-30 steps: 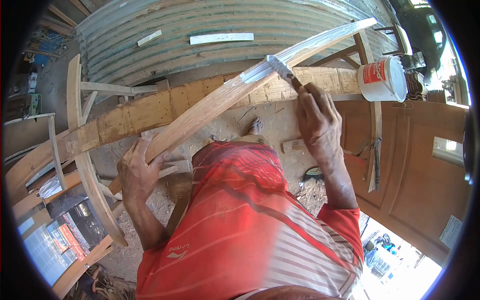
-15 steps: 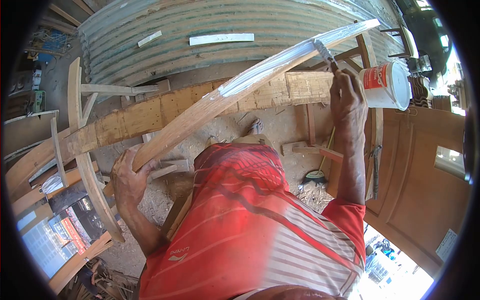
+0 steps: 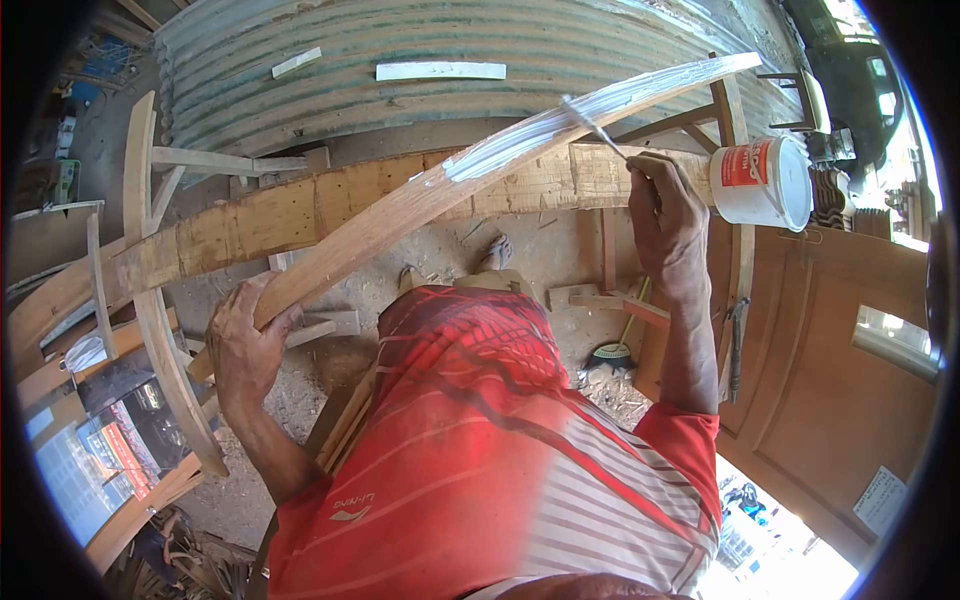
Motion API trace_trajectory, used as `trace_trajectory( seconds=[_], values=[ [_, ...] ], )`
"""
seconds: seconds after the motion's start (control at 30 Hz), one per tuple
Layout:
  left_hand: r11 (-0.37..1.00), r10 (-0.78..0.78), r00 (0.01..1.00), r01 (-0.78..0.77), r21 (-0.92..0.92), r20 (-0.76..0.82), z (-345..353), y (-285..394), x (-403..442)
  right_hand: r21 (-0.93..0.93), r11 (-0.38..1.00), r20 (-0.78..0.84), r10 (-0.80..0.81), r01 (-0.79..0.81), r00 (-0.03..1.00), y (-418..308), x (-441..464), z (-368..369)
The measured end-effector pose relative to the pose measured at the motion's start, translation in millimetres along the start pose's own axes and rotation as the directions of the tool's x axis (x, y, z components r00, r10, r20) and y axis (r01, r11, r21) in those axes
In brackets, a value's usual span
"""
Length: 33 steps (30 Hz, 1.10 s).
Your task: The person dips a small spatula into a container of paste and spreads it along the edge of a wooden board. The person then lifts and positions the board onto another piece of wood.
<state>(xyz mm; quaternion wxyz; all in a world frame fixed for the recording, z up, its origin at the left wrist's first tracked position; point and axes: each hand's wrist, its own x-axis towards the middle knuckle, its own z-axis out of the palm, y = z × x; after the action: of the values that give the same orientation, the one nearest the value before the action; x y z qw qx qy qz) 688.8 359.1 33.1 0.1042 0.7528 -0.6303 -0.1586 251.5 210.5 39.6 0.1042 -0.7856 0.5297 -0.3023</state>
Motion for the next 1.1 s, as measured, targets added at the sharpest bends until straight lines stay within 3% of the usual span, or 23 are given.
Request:
trace_trajectory(
  seconds=[0.23,0.37,0.43,0.5,0.53,0.63,0.73,0.8,0.93,1.03,1.1],
  values=[
    [1.0,0.018,1.0,-0.018,0.018,-0.017,3.9,-7.4,-2.7,-0.136,0.989,-0.15,0.038,-0.059,0.988,40.0,13.6,8.9],
    [1.0,0.01,1.0,-0.01,0.003,-0.01,1.4,-5.3,-3.0,-0.029,0.999,-0.032,0.038,-0.039,0.999,5.4,-4.4,19.4],
    [1.0,0.027,1.0,-0.027,0.002,-0.014,2.0,-6.0,-2.8,0.025,0.999,-0.003,-0.045,0.045,0.999,-23.4,-16.0,28.8],
    [1.0,0.024,1.0,-0.024,-0.005,-0.012,2.4,-7.3,-2.7,0.092,0.996,0.063,-0.009,0.003,0.998,-52.6,-23.7,33.9],
    [1.0,0.024,1.0,-0.024,-0.008,-0.013,2.2,-7.8,-2.2,0.093,0.991,0.055,-0.1,0.094,0.993,-59.8,-23.5,34.2],
    [1.0,0.031,0.999,-0.03,0.009,-0.015,1.8,-8.0,-2.0,0.208,0.978,0.107,-0.052,0.029,0.993,-57.6,-19.0,26.7],
    [0.999,0.052,0.998,-0.052,-0.002,-0.038,2.6,-9.2,-1.8,0.023,1.0,-0.14,0.022,-0.019,0.99,-7.4,9.9,13.7],
    [0.999,0.051,0.998,-0.051,0.004,-0.035,2.2,-9.1,-1.4,-0.118,0.99,-0.204,0.055,-0.081,0.977,42.6,23.8,2.3],
    [0.999,0.035,0.999,-0.035,0.017,-0.024,4.0,-11.9,-1.9,-0.136,0.97,-0.197,0.172,-0.2,0.965,91.0,34.6,-4.4],
    [0.999,0.049,0.999,-0.049,-0.004,-0.008,-1.6,-6.5,0.0,-0.115,0.98,-0.168,0.144,-0.164,0.975,72.3,22.8,3.4],
    [0.999,0.048,0.999,-0.049,-0.006,-0.011,0.7,-8.9,-0.2,-0.113,0.993,-0.132,0.031,-0.046,0.991,47.8,10.4,13.2]
  ],
)
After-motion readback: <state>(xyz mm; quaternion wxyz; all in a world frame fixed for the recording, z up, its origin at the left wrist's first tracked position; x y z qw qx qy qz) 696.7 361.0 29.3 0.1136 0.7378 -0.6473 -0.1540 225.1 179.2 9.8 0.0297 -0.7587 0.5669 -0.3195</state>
